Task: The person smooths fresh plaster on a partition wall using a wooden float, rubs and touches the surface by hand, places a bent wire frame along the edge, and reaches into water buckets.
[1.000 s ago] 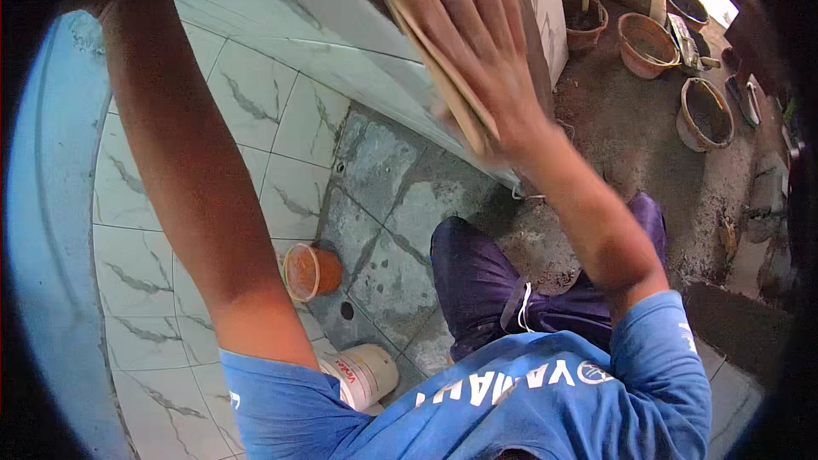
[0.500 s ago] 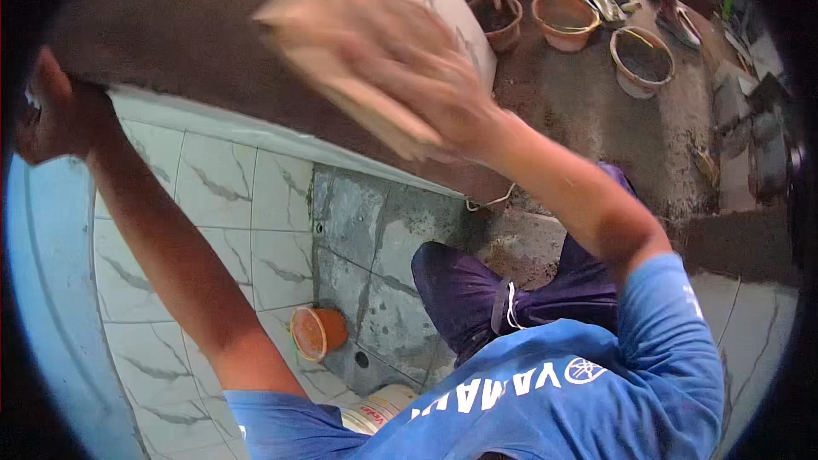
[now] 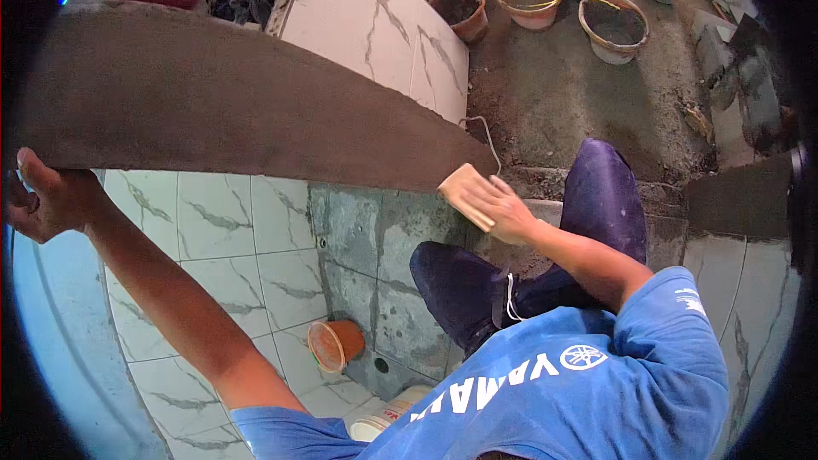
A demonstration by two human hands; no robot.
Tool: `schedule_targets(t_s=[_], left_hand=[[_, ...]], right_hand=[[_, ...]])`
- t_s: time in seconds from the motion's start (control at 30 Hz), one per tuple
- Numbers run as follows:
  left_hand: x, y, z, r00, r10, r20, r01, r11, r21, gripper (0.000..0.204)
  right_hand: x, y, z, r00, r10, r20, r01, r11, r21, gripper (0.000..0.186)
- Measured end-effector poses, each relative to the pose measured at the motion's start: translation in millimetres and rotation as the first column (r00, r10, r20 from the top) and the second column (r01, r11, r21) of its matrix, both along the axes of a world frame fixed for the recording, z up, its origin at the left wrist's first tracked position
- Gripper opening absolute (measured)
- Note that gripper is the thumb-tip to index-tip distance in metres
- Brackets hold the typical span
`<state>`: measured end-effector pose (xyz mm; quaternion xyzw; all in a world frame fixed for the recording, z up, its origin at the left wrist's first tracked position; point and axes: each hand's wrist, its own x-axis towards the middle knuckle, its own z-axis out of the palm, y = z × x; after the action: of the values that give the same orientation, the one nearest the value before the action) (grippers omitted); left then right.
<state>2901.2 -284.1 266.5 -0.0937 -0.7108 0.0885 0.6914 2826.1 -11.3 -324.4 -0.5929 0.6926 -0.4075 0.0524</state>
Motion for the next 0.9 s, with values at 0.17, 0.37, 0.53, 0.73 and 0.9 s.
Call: schedule_targets(t_s=[0.17, 0.37, 0.53, 0.73, 0.9], left_hand=[[7.9, -11.8, 3.2, 0.999, 0.041, 0.000, -0.041, 0.999, -0.021, 0.090], [14.2, -23.0, 9.5, 0.997, 0.069, -0.019, -0.070, 0.997, -0.023, 0.085], [19.7, -32.2, 15.8, 0.994, 0.103, -0.034, -0.104, 0.994, -0.029, 0.082], [22.2, -35.6, 20.2, 0.987, 0.150, -0.055, -0.153, 0.986, -0.060, 0.078], [21.0, -27.6, 10.2, 0.955, 0.265, -0.136, -0.289, 0.935, -0.208, 0.075]], right_hand=[[-58.4, -55.8, 165.9, 0.982, -0.166, -0.089, 0.061, 0.726, -0.685, 0.052], [-50.2, -149.3, 197.4, 0.936, -0.167, -0.310, -0.105, 0.709, -0.697, 0.066], [2.8, -53.7, 17.2, 0.999, 0.039, -0.018, -0.042, 0.977, -0.207, 0.061], [6.6, 12.2, 10.0, 0.931, -0.234, 0.280, 0.317, 0.898, -0.304, 0.053], [-61.3, -66.9, 197.5, 0.984, -0.161, 0.080, 0.169, 0.676, -0.717, 0.056]])
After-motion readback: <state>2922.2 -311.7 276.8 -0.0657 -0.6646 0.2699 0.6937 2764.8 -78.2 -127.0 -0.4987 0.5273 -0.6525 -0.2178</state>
